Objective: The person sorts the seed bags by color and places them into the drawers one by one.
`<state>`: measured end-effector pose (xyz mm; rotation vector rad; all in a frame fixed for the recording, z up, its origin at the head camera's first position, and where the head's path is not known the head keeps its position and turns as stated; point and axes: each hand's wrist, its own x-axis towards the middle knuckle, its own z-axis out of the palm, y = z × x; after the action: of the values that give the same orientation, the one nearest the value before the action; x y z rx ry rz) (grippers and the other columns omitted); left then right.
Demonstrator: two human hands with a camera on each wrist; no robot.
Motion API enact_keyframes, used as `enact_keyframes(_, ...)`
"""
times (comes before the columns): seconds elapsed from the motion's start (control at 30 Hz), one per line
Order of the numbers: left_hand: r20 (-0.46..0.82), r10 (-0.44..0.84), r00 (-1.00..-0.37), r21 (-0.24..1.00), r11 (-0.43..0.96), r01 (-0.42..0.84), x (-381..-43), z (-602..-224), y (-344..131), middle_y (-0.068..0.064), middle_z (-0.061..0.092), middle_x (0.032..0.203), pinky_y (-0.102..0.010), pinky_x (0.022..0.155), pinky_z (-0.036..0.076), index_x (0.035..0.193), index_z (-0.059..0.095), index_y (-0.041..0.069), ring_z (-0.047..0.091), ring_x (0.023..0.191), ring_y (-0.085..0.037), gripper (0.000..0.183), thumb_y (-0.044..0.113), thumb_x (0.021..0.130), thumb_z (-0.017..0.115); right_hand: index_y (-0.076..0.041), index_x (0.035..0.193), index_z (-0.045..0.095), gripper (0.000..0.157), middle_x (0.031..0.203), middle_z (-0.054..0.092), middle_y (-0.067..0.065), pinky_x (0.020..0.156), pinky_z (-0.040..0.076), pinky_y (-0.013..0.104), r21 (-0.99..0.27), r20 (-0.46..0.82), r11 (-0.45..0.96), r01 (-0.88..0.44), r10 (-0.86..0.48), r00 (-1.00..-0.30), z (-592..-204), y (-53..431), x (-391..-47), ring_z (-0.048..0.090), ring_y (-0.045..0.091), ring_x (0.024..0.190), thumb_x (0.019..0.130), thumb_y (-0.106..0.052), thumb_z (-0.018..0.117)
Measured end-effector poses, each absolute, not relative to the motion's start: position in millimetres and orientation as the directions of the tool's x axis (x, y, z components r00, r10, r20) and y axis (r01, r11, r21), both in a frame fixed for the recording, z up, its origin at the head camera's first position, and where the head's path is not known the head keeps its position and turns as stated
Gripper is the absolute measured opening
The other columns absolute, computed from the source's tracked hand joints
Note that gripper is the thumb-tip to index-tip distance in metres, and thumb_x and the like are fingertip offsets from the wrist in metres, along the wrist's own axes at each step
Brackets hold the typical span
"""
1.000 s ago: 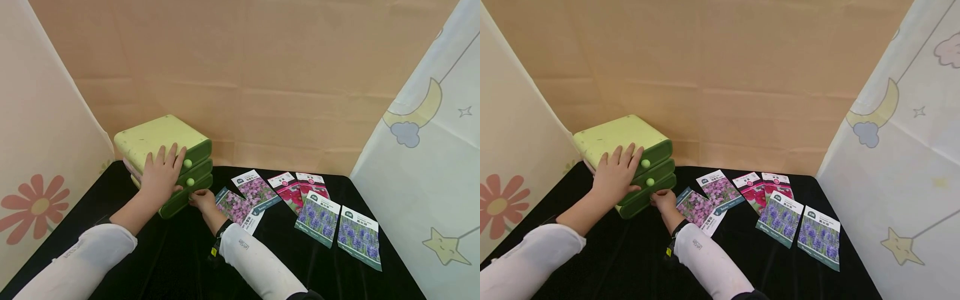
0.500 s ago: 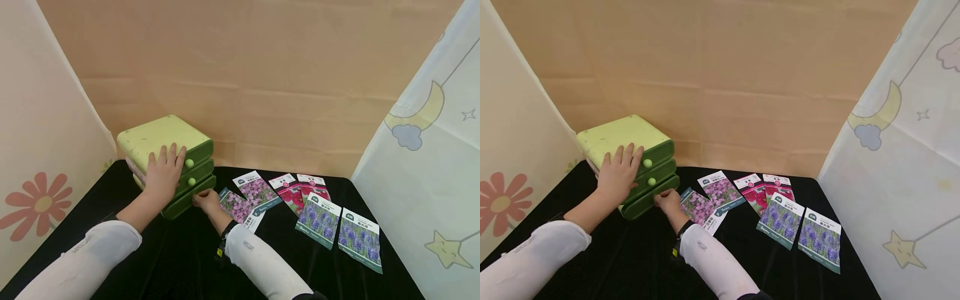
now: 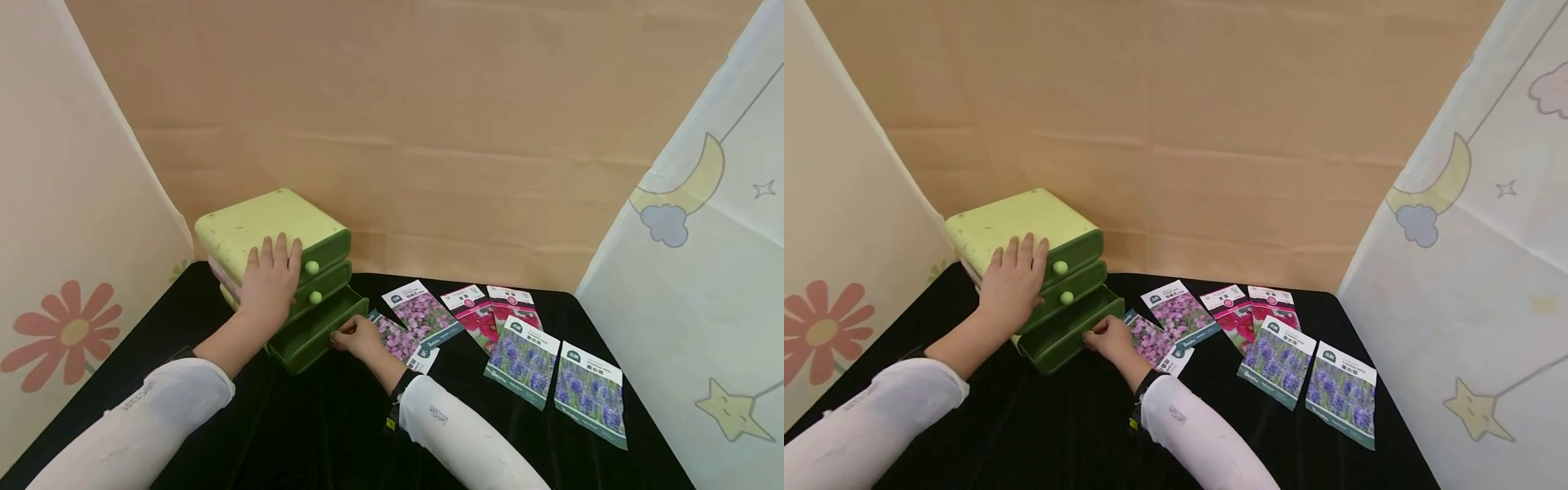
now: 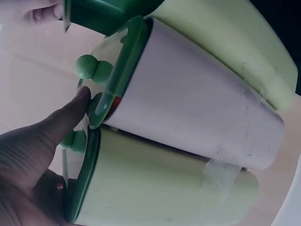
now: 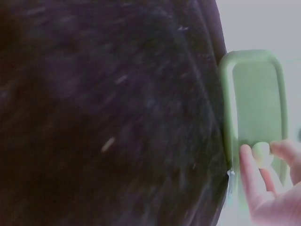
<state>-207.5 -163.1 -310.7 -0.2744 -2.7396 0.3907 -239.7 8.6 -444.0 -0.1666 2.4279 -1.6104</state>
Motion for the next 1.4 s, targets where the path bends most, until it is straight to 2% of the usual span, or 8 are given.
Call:
enact_keyframes(0.33,0.319,0.239,-0.917,-0.299,0.944,0.142,-207.8,-310.9,-163.4,-0.031,0.031,0.15,-0.056,0.11,0.035,0.149,0.026,-0.004,0.034,0.135,-0.05,0.103,0.031,0.073,0.086,0.001,0.092,0.059,0.018,0.082,0.066,0.011,0.066,0.058,0.027,-0.933,-0.155,0.355,0.058,-0.25,-0.956,-450.5,35.4,-223.4,0.072,0.021,0.073,0.087,-0.012,0.071)
enact_keyframes(0.6,0.334,0.255,-0.908,-0.305,0.94,0.152,-206.8,-314.8,-166.6,-0.031,0.032,0.149,-0.056,0.108,0.036,0.148,0.027,-0.005,0.036,0.134,-0.05,0.104,0.032,0.071,0.087,0.002,0.092,0.059,0.018,0.082,0.069,0.013,0.067,0.058,0.029,-0.924,-0.141,0.382,0.013,-0.308,-0.941,-450.2,53.4,-203.3,0.072,0.023,0.073,0.088,-0.011,0.071)
enact_keyframes(0.8,0.334,0.259,-0.906,-0.308,0.939,0.154,-208.4,-313.6,-166.7,-0.031,0.031,0.15,-0.056,0.109,0.036,0.149,0.026,-0.005,0.035,0.135,-0.049,0.104,0.033,0.073,0.086,0.005,0.092,0.058,0.018,0.083,0.07,0.017,0.067,0.06,0.03,-0.939,-0.13,0.342,0.01,-0.331,-0.935,-450.4,62.1,-198.3,0.073,0.026,0.074,0.087,-0.007,0.071)
enact_keyframes(0.93,0.348,0.26,-0.901,-0.304,0.94,0.154,-208.1,-314.3,-166.7,-0.03,0.032,0.15,-0.056,0.109,0.036,0.148,0.027,-0.005,0.035,0.135,-0.049,0.103,0.033,0.072,0.086,0.008,0.095,0.063,0.017,0.084,0.07,0.016,0.065,0.059,0.028,-0.933,-0.098,0.357,-0.04,-0.361,-0.927,-444.5,73.2,-197.3,0.071,0.023,0.073,0.088,-0.007,0.068)
enact_keyframes(1.03,0.358,0.252,-0.899,-0.279,0.948,0.155,-207.8,-315.0,-166.6,-0.03,0.032,0.15,-0.056,0.109,0.036,0.148,0.027,-0.004,0.035,0.135,-0.049,0.103,0.031,0.072,0.087,0.003,0.098,0.069,0.017,0.086,0.071,0.013,0.064,0.057,0.026,-0.9,-0.068,0.425,-0.101,-0.366,-0.928,-436.8,87.3,-199.3,0.069,0.021,0.075,0.091,-0.012,0.066)
enact_keyframes(1.13,0.356,0.235,-0.904,-0.241,0.958,0.154,-207.1,-315.5,-165.6,-0.03,0.03,0.15,-0.057,0.11,0.034,0.148,0.026,-0.004,0.033,0.136,-0.049,0.102,0.028,0.072,0.087,-0.002,0.104,0.07,0.021,0.094,0.072,0.011,0.07,0.055,0.03,-0.835,-0.038,0.524,-0.169,-0.36,-0.932,-430.5,105.7,-203.7,0.068,0.023,0.085,0.093,-0.018,0.065)
enact_keyframes(1.23,0.354,0.222,-0.909,-0.221,0.964,0.15,-206.5,-316.1,-165.3,-0.03,0.03,0.151,-0.057,0.111,0.033,0.149,0.026,-0.004,0.032,0.137,-0.049,0.102,0.026,0.072,0.086,-0.002,0.117,0.066,0.031,0.113,0.068,0.014,0.086,0.055,0.041,-0.762,-0.031,0.612,-0.213,-0.362,-0.931,-426.7,124.4,-208.3,0.064,0.03,0.104,0.092,-0.022,0.066)
enact_keyframes(1.4,0.368,0.221,-0.903,-0.215,0.965,0.149,-208.3,-317.2,-165.3,-0.03,0.029,0.151,-0.057,0.111,0.032,0.149,0.025,-0.003,0.032,0.137,-0.049,0.103,0.025,0.072,0.087,0.003,0.141,0.044,0.066,0.144,0.043,0.027,0.107,0.037,0.058,-0.596,-0.049,0.745,-0.301,-0.407,-0.912,-426.8,151.5,-218.1,0.039,0.045,0.134,0.089,-0.028,0.071)
